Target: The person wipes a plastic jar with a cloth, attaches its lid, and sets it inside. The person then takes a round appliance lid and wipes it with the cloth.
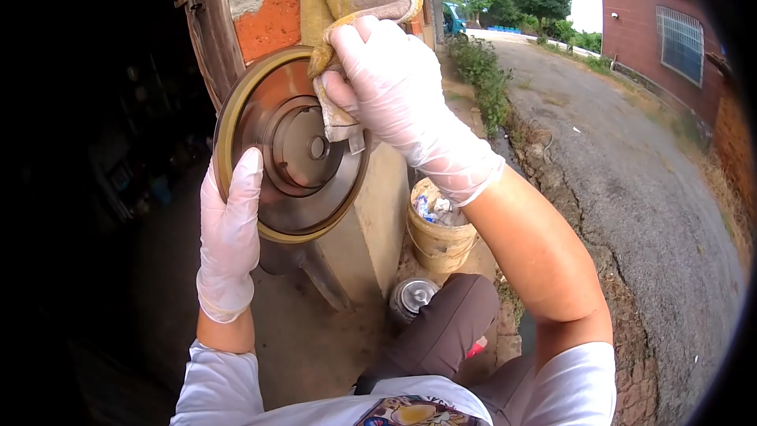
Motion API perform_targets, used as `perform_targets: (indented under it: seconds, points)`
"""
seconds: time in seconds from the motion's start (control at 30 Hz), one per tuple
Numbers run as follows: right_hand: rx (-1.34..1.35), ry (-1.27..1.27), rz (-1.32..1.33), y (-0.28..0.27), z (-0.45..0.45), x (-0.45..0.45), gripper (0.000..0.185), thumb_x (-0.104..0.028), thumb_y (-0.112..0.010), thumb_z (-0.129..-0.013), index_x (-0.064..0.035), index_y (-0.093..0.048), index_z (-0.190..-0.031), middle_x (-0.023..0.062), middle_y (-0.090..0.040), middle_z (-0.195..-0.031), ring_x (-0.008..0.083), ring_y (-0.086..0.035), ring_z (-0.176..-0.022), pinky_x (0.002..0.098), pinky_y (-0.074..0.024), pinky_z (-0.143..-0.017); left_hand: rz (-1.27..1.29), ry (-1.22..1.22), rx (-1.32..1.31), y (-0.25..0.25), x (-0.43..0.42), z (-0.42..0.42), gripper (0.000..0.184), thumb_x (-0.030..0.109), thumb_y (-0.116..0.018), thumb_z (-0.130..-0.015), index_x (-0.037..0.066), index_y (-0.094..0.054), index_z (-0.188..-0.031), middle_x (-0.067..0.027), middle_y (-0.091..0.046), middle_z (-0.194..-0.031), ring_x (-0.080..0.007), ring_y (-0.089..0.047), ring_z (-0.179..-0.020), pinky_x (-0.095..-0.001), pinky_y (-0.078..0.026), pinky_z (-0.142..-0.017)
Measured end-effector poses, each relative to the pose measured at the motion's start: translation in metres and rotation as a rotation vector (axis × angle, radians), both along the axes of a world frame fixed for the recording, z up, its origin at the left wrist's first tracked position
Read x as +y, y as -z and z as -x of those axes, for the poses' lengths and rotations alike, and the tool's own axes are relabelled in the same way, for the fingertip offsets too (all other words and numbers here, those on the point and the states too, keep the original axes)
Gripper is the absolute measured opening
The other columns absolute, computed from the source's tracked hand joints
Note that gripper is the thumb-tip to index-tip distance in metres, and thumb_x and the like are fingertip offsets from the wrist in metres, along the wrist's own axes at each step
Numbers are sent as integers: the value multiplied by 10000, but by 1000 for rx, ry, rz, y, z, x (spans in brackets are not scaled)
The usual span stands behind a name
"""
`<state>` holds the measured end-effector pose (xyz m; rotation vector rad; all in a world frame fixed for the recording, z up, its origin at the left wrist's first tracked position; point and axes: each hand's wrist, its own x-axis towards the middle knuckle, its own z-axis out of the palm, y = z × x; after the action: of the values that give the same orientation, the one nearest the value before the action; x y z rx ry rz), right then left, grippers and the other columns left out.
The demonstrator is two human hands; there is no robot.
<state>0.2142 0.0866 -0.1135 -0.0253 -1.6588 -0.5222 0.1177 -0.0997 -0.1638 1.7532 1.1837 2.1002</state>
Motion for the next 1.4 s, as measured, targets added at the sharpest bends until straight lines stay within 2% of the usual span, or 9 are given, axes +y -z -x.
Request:
perform_targets:
  seconds: [0.3, 0.43, 0.63, 0.77, 0.9, 0.93, 1.03, 1.13, 1.4]
  points:
    - [-232, 32, -323, -25, -10, -15, 196, -206, -645, -758, -128, -558, -916, 35, -553, -865, 228, -600, -859, 355, -495, -684, 348, 159, 0, -28, 15, 23, 438, 246, -514, -994, -27, -467, -1333, -125, -604, -1201, -188, -630, -1013, -318, -545, -862]
    - [-483, 34, -467, -25, -8, -12, 385, -209, -703, -690, -128, -549, -1034, 16, -539, -943, 224, -570, -954, 366, -470, -798, 529, 347, 15, -41, 32, 43, 447, 238, -568, -966, -40, -486, -1307, -137, -599, -1225, -196, -611, -1065, -333, -502, -947]
    - [-574, -57, -58, -19, -7, -6, 360, -118, -655, -765, -78, -528, -1100, 112, -573, -993, 308, -592, -953, 380, -514, -798, 792, 824, -371, -67, 36, 51, 409, 273, -551, -982, -32, -527, -1253, -168, -605, -1233, -233, -620, -1076, -364, -534, -904]
    - [-234, -148, 86, -13, -11, 11, 303, -155, -616, -803, -69, -530, -1081, 134, -581, -909, 322, -602, -894, 405, -512, -739, 419, 998, -348, -56, 36, 74, 927, 740, -298, -901, 8, -307, -1471, -257, -318, -1494, -438, -434, -1266, -578, -351, -1052]
    - [-56, -149, 424, -6, -8, 22, 337, -180, -613, -823, -35, -527, -1114, 187, -617, -947, 358, -624, -878, 415, -510, -783, -65, 502, -78, -8, 27, 43, 997, 496, -697, -829, 79, -122, -1528, -227, -238, -1537, -375, -458, -1258, -497, -386, -1057]
    - [-27, -161, 449, -4, -3, 23, 341, -176, -613, -823, -30, -525, -1118, 191, -619, -950, 360, -623, -879, 419, -508, -788, -213, 316, -49, 4, 30, 26, 906, 143, -682, -876, 66, -58, -1529, -198, -389, -1441, -301, -525, -1196, -441, -427, -1025]
    - [-37, -256, 519, -4, 6, 17, 381, -168, -608, -836, -15, -511, -1172, 213, -626, -1010, 370, -626, -924, 411, -507, -819, -426, -286, 79, 20, 49, 16, 770, -159, -435, -807, 25, -174, -1507, -165, -351, -1472, -246, -407, -1326, -384, -296, -1133]
    - [-73, -264, 480, -10, 7, 25, 387, -180, -599, -856, -18, -548, -1204, 215, -633, -1048, 367, -633, -954, 395, -510, -838, -379, -244, 71, 1, 42, 22, 763, -175, -397, -762, 8, -236, -1485, -156, -347, -1468, -241, -348, -1371, -371, -245, -1157]
    - [-142, -72, 260, -29, -2, 30, 239, -223, -615, -864, -31, -611, -1007, 159, -656, -856, 330, -650, -800, 398, -527, -705, -243, 40, 62, -32, 36, 10, 749, -206, -332, -712, -1, -299, -1432, -133, -459, -1354, -222, -478, -1252, -342, -401, -1061]
